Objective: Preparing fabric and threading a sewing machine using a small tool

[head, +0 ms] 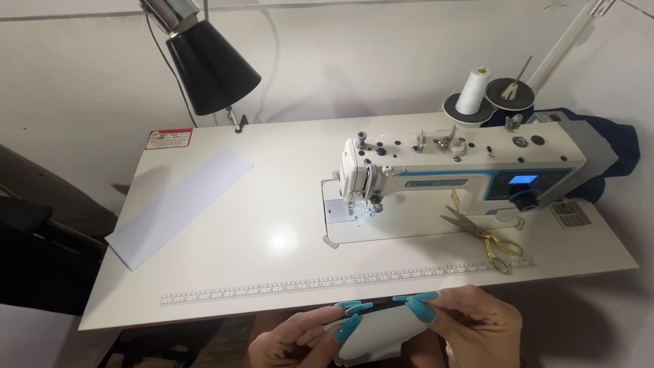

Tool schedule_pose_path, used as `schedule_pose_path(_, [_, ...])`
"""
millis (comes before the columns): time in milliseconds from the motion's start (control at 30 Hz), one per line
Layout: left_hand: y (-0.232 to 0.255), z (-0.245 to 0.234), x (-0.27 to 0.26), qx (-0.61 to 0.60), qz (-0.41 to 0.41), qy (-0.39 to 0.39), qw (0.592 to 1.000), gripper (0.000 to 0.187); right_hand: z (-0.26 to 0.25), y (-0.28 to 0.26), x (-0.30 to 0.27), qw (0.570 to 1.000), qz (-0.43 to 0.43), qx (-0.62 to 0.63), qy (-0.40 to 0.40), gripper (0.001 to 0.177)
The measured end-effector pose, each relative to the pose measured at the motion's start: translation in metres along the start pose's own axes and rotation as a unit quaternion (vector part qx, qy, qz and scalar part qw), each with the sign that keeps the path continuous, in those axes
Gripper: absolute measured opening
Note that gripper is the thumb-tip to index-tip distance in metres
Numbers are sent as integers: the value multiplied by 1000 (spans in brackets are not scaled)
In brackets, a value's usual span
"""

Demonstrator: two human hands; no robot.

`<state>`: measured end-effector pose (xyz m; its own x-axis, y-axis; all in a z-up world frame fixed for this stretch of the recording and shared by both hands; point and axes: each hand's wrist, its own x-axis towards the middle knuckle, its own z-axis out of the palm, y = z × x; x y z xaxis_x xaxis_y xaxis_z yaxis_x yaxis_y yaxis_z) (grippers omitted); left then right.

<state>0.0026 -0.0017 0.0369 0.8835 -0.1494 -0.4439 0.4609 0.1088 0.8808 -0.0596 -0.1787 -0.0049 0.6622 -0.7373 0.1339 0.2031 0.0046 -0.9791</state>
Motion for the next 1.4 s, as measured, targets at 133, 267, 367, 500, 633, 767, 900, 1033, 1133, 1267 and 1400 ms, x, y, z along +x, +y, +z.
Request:
schedule_pose_path(133, [0,-5,4,59,-4,5,998,23,3,0,-1,999,7,5,35,15])
schedule_pose_path(267, [-11,-15,11,165,89,-73,980,28,1,3,0,999,-31,-38,22,16])
schedule_pose_path(367, [-10,-11,8,94,114,-92,985,27,1,7,1,998,-53,-6,17,15])
schedule_pose_path(500, [1,11,1,-30,-41,-40,998,23,-1,8,1,998,-51,8,30,15])
schedule_pose_path(633, [-10,8,9,-6,-22,-23,999,22,-4,0,4,1000,-3,7,4,13])
schedule_pose_path(767, [-13,6,9,-16,39,-76,996,19,-8,-20,9,996,-4,-66,-67,18])
schedule_pose_path(900, [-16,-1,14,94,105,-161,977,23,-11,-50,24,929,-94,-254,-254,29])
schedule_pose_path(1033, [-14,1,12,114,212,-205,949,20,9,-86,37,780,-179,-395,-452,31])
schedule_pose_path(1133, [-18,-1,14,198,271,-193,922,16,19,-81,40,639,-281,-514,-499,31])
schedule_pose_path(1267, [-24,-8,19,205,235,-236,920,8,28,-81,40,557,-498,-474,-466,25])
schedule_pose_path(1400, [-12,-8,11,179,198,-232,935,10,32,-83,35,625,-472,-394,-481,23])
